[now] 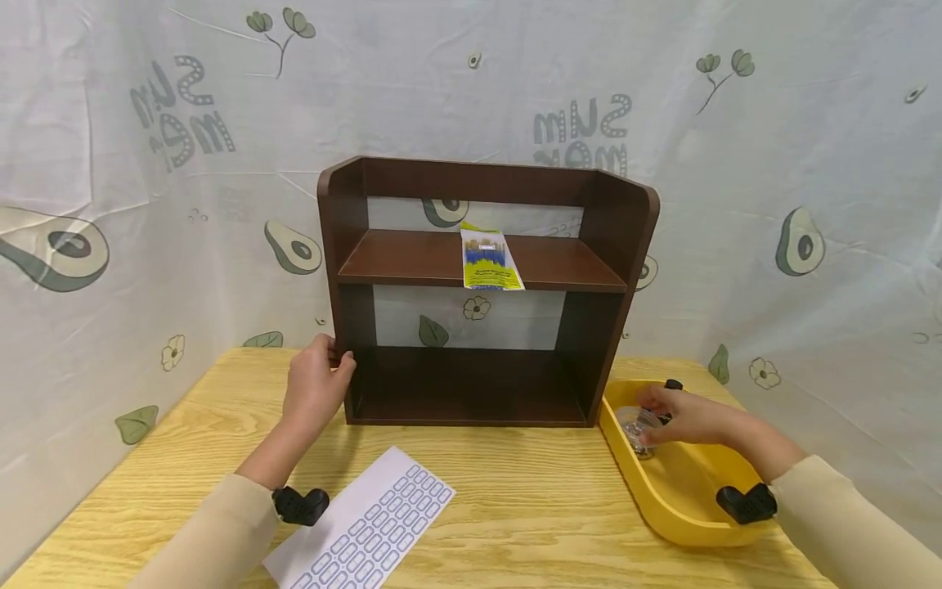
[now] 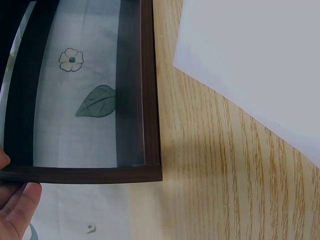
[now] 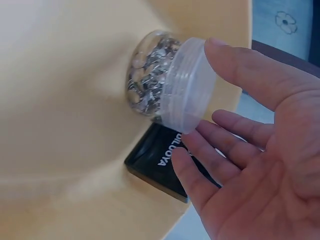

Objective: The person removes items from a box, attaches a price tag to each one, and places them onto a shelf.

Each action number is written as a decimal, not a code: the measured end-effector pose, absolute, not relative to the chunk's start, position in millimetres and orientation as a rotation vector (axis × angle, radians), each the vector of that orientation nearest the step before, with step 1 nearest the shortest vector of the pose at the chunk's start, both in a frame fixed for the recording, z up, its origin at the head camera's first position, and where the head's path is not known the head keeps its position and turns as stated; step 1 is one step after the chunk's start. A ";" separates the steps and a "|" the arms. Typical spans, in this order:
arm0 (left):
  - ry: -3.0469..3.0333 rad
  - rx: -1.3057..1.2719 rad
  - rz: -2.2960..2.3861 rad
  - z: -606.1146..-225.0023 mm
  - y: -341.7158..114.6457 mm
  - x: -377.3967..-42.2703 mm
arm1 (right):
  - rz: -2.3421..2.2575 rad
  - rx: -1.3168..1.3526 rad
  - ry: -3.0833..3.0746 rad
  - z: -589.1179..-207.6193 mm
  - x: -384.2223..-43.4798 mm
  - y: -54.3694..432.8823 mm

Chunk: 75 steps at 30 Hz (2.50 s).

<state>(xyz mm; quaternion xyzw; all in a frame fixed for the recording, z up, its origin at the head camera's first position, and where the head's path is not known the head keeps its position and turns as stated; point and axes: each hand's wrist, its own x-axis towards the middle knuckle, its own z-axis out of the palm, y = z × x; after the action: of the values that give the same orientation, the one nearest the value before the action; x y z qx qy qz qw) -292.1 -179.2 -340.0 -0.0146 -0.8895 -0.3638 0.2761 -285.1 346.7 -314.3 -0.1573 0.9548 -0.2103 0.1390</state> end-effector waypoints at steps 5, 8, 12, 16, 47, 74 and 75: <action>-2.389 -0.040 -0.970 -340.3 -179.3 -292.3 | -0.596 -0.473 2.744 -321.7 -291.2 350.5; -2.383 -0.044 -0.965 -341.3 -179.6 -293.2 | -0.590 -0.501 2.743 -324.1 -293.4 351.5; -2.384 -0.059 -0.964 -342.2 -178.6 -294.7 | -0.569 -0.496 2.762 -323.8 -293.3 353.2; -2.384 -0.053 -0.957 -342.4 -178.5 -294.9 | -0.561 -0.511 2.786 -326.6 -294.9 355.5; -2.380 -0.046 -0.936 -342.4 -179.0 -294.7 | -0.668 -0.542 2.967 -330.8 -291.7 352.0; -2.372 -0.046 -0.947 -342.6 -179.5 -294.3 | -0.800 -0.603 3.128 -300.0 -264.4 318.3; -2.371 -0.048 -0.949 -342.8 -179.5 -294.5 | -0.806 -0.605 3.125 -300.4 -263.7 316.4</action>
<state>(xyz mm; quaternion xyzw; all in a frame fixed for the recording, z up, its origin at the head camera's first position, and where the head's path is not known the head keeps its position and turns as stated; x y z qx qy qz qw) -294.5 -179.5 -342.8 -0.0179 -0.8885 -0.3555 0.2895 -263.7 316.4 -300.4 -0.1838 0.9493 -0.2450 -0.0710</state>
